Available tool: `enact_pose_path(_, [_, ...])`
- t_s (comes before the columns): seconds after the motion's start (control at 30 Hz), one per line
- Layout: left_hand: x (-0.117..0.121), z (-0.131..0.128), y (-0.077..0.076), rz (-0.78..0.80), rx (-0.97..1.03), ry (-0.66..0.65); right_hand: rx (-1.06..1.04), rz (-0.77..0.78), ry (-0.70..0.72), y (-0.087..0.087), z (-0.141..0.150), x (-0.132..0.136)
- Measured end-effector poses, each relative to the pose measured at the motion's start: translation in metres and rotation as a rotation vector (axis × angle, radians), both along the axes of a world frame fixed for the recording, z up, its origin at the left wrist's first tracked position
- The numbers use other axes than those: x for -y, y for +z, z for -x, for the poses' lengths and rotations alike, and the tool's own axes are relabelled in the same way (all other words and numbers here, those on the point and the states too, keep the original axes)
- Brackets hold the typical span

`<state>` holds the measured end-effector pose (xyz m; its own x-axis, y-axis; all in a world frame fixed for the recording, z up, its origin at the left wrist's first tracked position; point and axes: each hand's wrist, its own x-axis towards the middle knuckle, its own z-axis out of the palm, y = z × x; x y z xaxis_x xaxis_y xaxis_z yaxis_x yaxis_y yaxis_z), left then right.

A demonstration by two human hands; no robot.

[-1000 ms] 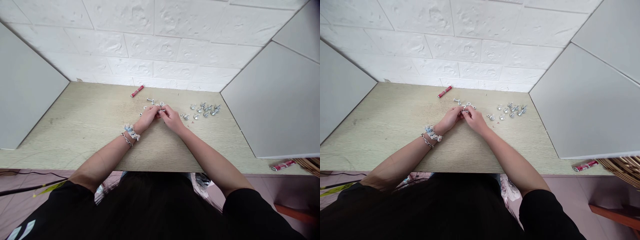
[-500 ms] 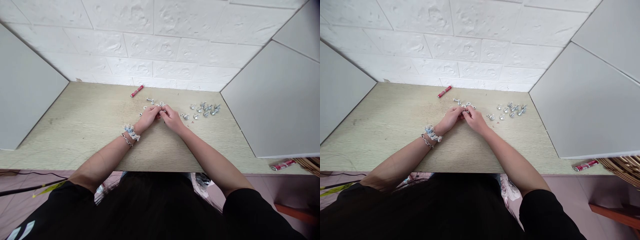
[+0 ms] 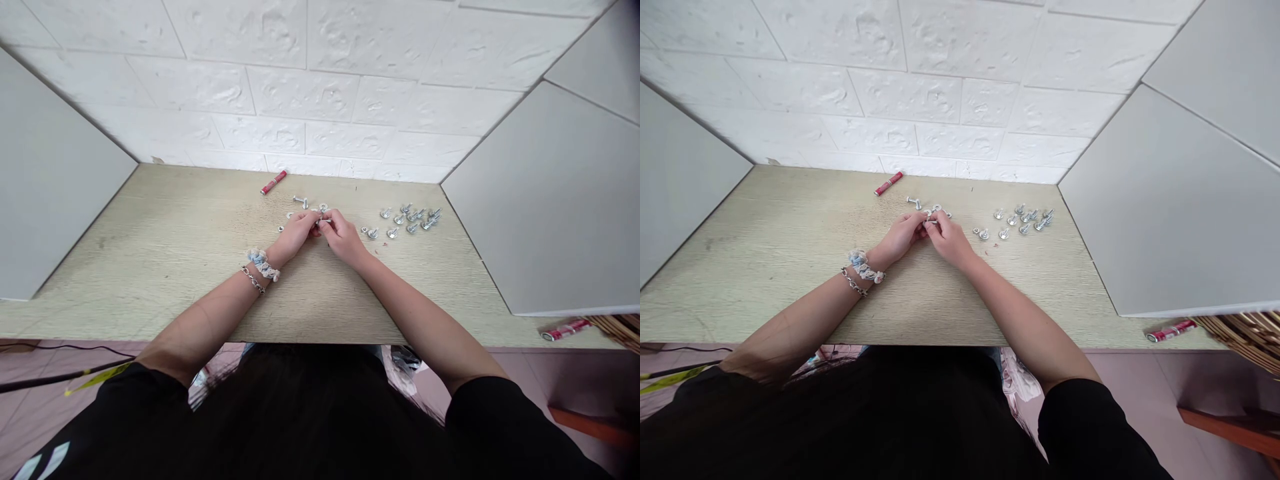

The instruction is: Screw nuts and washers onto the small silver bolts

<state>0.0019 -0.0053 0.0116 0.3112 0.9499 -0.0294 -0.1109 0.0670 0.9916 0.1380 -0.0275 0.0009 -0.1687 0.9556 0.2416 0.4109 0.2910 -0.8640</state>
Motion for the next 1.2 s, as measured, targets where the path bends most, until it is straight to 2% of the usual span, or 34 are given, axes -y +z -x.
enact_pose_path(0.33, [0.0057,-0.0005,0.0051,-0.112,-0.151,0.022,0.002,-0.002,0.048,-0.0010,-0.0014,-0.0010])
enact_pose_path(0.63, [0.0071,0.0004,0.0061,-0.132,-0.193,0.015,0.015,-0.024,0.067,-0.0050,-0.0018,-0.0030])
enact_pose_path(1.0, [0.0022,-0.0004,0.0009,-0.011,-0.001,0.009,0.017,-0.009,0.009,-0.0014,-0.0008,0.0001])
enact_pose_path(1.2, [0.0016,-0.0006,-0.0006,0.020,0.045,-0.002,0.047,-0.098,-0.048,-0.0004,-0.0015,0.0027])
